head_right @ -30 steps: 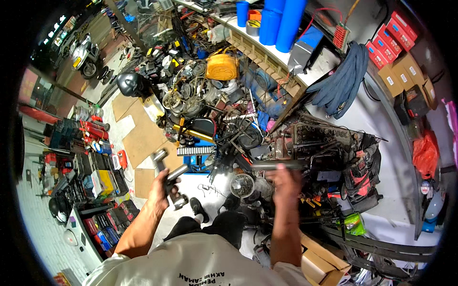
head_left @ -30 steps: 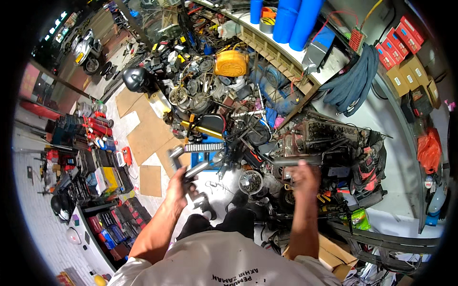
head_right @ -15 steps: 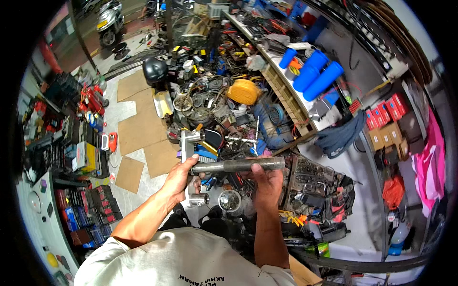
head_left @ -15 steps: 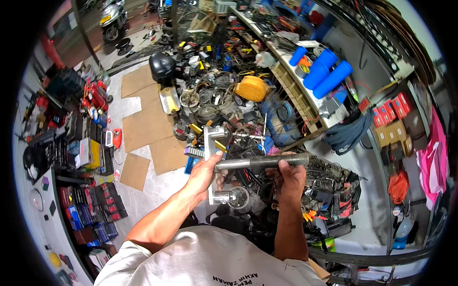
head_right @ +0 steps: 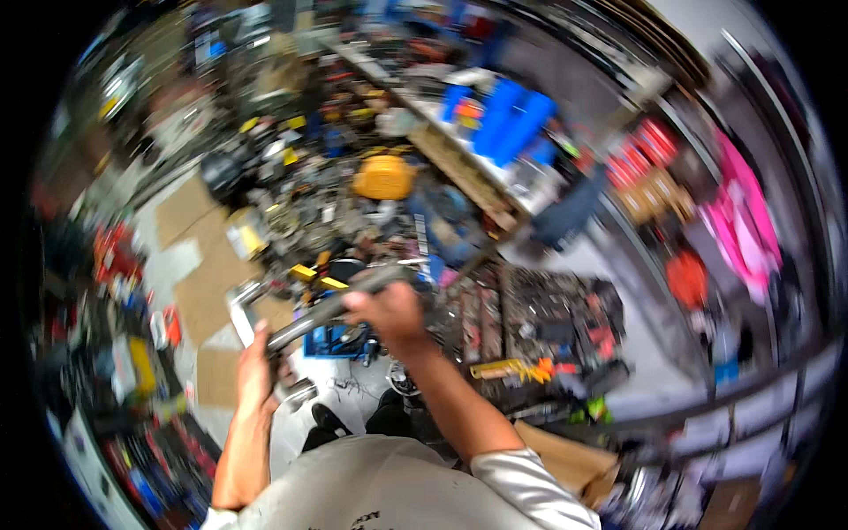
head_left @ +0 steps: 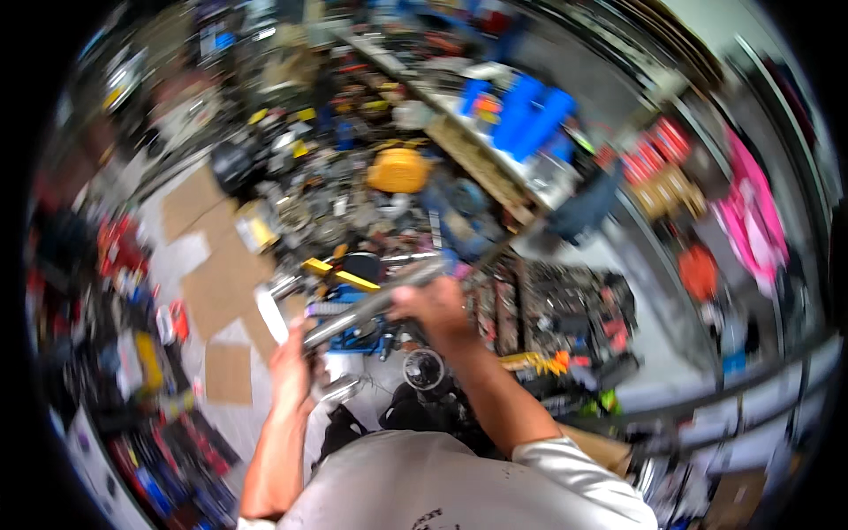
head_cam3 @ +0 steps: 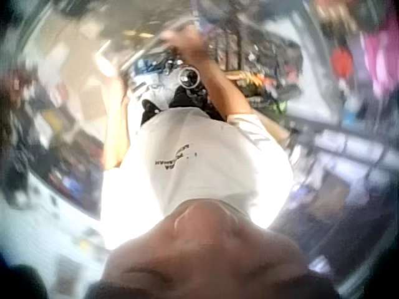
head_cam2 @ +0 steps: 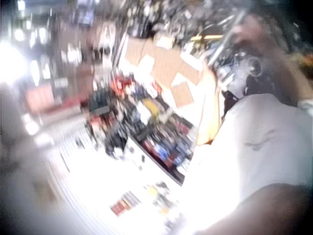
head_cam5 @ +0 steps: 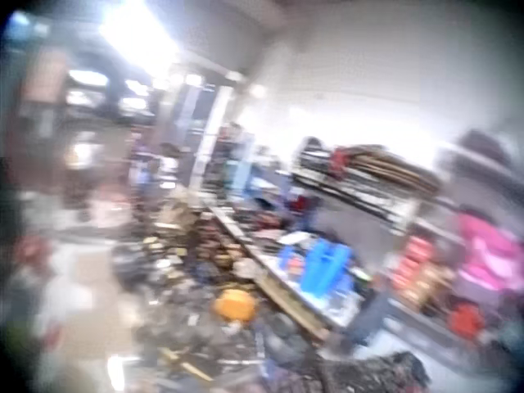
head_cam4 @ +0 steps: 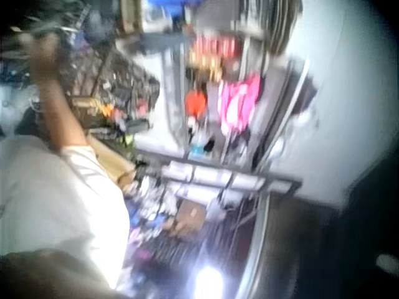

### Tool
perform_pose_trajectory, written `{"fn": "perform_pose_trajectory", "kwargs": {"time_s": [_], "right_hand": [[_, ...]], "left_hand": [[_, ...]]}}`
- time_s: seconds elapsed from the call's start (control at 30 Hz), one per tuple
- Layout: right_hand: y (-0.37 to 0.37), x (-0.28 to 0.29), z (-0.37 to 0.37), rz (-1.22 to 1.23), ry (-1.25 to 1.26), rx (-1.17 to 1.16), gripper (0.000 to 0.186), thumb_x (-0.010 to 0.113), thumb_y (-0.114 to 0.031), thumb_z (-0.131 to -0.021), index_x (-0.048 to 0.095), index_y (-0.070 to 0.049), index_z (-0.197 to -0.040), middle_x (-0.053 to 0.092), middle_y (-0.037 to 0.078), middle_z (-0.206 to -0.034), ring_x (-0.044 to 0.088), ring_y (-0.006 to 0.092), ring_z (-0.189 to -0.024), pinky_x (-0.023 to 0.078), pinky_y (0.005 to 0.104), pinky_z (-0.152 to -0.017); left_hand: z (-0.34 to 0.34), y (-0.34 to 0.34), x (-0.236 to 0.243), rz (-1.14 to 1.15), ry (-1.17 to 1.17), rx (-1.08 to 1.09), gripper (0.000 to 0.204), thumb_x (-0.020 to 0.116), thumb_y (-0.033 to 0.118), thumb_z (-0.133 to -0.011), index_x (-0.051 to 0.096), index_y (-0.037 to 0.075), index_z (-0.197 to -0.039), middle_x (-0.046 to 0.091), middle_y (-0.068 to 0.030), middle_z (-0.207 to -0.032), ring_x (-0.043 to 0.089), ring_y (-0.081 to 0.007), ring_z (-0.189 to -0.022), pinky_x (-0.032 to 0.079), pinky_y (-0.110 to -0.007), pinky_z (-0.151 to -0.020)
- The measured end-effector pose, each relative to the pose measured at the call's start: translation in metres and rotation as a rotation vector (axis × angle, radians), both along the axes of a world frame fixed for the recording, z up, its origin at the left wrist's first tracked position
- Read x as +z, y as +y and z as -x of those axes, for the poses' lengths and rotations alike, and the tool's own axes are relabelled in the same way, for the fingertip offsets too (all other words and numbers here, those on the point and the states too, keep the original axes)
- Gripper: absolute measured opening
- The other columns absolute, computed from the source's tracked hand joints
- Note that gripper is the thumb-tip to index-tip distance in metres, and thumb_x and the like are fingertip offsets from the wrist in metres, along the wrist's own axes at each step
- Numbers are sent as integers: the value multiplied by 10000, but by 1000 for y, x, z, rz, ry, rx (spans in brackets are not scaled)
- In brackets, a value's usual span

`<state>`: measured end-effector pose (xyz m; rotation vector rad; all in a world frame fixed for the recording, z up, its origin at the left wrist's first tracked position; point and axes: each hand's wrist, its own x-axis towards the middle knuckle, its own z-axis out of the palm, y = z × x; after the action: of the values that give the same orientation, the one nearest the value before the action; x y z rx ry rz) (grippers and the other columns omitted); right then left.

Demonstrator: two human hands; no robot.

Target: The person sits on the floor of a workshop and uses a hammer to tap a cylindrical metal part into a larger aluminum component. They then use a yellow cloth to wipe the surface of the part and walk around the cluttered shop to pick up a black motorcycle seat before returning to the work area.

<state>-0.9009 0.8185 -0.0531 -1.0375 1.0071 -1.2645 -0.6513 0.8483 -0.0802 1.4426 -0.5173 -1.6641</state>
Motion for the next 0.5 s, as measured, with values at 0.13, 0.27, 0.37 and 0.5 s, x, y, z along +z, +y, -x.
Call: {"fn": "perform_pose_trajectory", "kwargs": {"time_s": [0.13,0.27,0.37,0.5], "right_hand": [[15,-19,-3,34,-77,-16,255,755,-181,-951,604,-37,-1098,689,45,-983,679,133,-854,582,286,-677],[39,-42,26,-50,-70,-75,292,738,-184,-964,594,-40,-1173,682,48,-1005,675,131,-892,568,292,-722],[66,-67,63,86,111,-111,325,754,-131,-934,588,-17,-1189,698,64,-1073,665,147,-965,539,335,-875],[104,-117,123,-110,127,-284,214,770,-149,-927,678,-42,-1089,701,23,-961,654,118,-883,539,315,-823]], "left_hand": [[7,8,-8,11,104,41,404,609,497,-1010,548,120,-880,575,-45,-682,496,-134,-474,440,-305,-401],[27,6,-21,-112,203,-46,350,632,485,-992,548,160,-896,585,-46,-684,503,-149,-467,438,-315,-408],[39,-1,-44,-230,332,-169,394,572,478,-1024,558,112,-877,561,-42,-679,478,-150,-494,430,-320,-450],[49,-4,-101,-381,364,-59,419,575,460,-1024,554,98,-813,547,-71,-637,512,-173,-559,423,-296,-453]]}}
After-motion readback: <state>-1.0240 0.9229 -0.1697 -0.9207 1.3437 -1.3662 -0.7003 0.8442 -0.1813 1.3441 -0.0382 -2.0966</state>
